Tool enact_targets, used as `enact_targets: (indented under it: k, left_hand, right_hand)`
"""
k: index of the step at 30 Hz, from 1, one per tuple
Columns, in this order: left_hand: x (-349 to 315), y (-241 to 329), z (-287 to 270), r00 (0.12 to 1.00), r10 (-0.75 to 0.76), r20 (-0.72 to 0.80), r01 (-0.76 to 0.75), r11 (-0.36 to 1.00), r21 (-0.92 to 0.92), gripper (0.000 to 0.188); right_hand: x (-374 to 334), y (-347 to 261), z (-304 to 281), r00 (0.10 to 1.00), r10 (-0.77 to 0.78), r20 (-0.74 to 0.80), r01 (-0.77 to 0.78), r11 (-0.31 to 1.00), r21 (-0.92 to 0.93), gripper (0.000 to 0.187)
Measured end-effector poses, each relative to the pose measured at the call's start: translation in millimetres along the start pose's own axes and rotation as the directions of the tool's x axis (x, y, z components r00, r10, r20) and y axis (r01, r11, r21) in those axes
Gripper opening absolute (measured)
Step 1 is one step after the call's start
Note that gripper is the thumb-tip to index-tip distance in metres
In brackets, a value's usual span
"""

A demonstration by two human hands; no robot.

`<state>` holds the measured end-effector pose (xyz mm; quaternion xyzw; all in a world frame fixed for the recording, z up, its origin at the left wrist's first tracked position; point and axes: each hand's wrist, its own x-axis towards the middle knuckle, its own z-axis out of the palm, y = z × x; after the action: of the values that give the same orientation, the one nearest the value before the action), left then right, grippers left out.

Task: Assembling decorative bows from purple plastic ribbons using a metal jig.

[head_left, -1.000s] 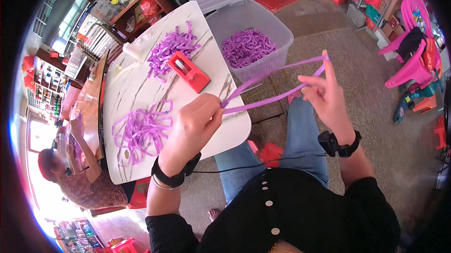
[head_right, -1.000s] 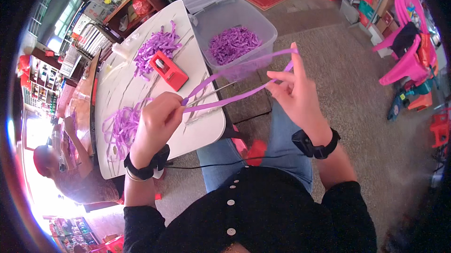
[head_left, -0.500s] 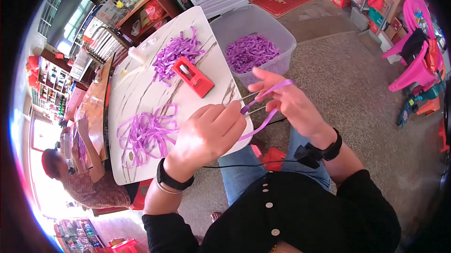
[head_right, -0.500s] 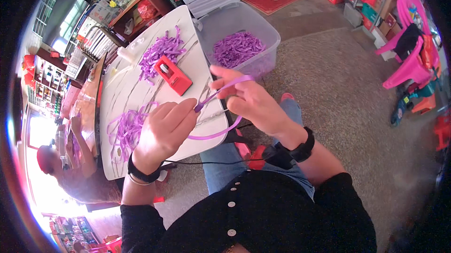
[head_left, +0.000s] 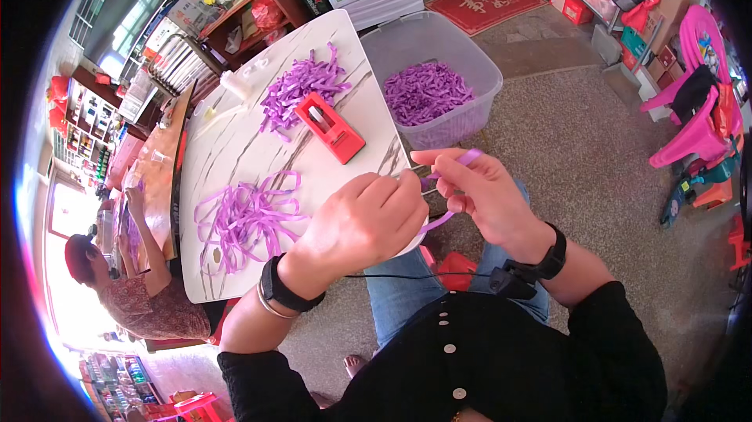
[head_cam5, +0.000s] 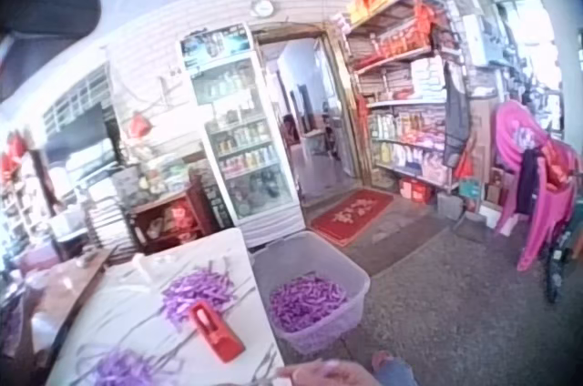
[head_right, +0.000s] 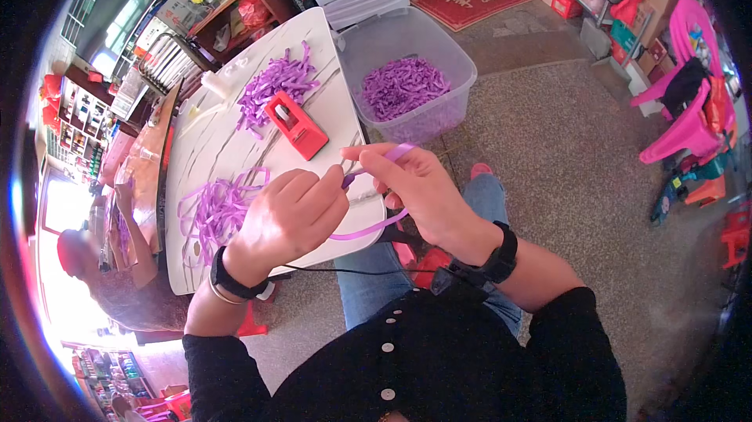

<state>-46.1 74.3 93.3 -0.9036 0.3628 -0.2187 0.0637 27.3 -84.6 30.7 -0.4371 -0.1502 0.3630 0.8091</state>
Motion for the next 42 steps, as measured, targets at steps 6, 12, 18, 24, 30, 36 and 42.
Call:
enact_targets:
  k: [6,12,18,24,30,36,42]
  left_hand:
    - [0.0,-3.3,10.3,0.997,0.013,-0.074,-0.006,0.995,0.095,0.014]
    - [-0.9,-6.4,8.7,0.993,-0.118,-0.013,0.115,0.987,-0.116,0.011]
    - [-3.0,-7.1,13.1,0.731,-0.460,0.505,0.461,-0.213,-0.861,0.010]
    - [-5.7,7.9,36.4,0.800,-0.313,0.512,0.058,-0.809,-0.585,0.016]
    - [-11.8,1.5,39.8,0.764,-0.420,0.490,0.272,-0.479,-0.835,0.018]
    - [-17.1,-2.3,37.1,0.749,-0.498,0.436,0.443,-0.113,-0.890,0.007]
    - [-10.7,-1.1,29.8,0.836,-0.529,0.143,0.443,0.497,-0.747,0.003]
  right_hand:
    - [3.6,-0.5,-2.1,1.000,0.024,-0.018,-0.025,0.998,-0.051,0.026]
    - [4.3,-2.3,-6.2,0.999,-0.037,-0.006,0.036,0.992,-0.123,0.024]
    - [8.2,-3.1,-4.5,0.915,-0.390,0.105,0.399,0.836,-0.377,0.025]
    - [22.4,-0.9,-17.1,0.351,-0.744,0.569,0.826,-0.040,-0.562,0.024]
    - [4.6,2.4,-4.6,0.917,-0.378,0.126,0.392,0.912,-0.120,0.040]
    - [0.4,2.0,-4.6,0.967,-0.233,0.101,0.248,0.951,-0.182,0.034]
    - [2.0,-0.7,-6.3,0.980,-0.193,0.056,0.201,0.942,-0.269,0.020]
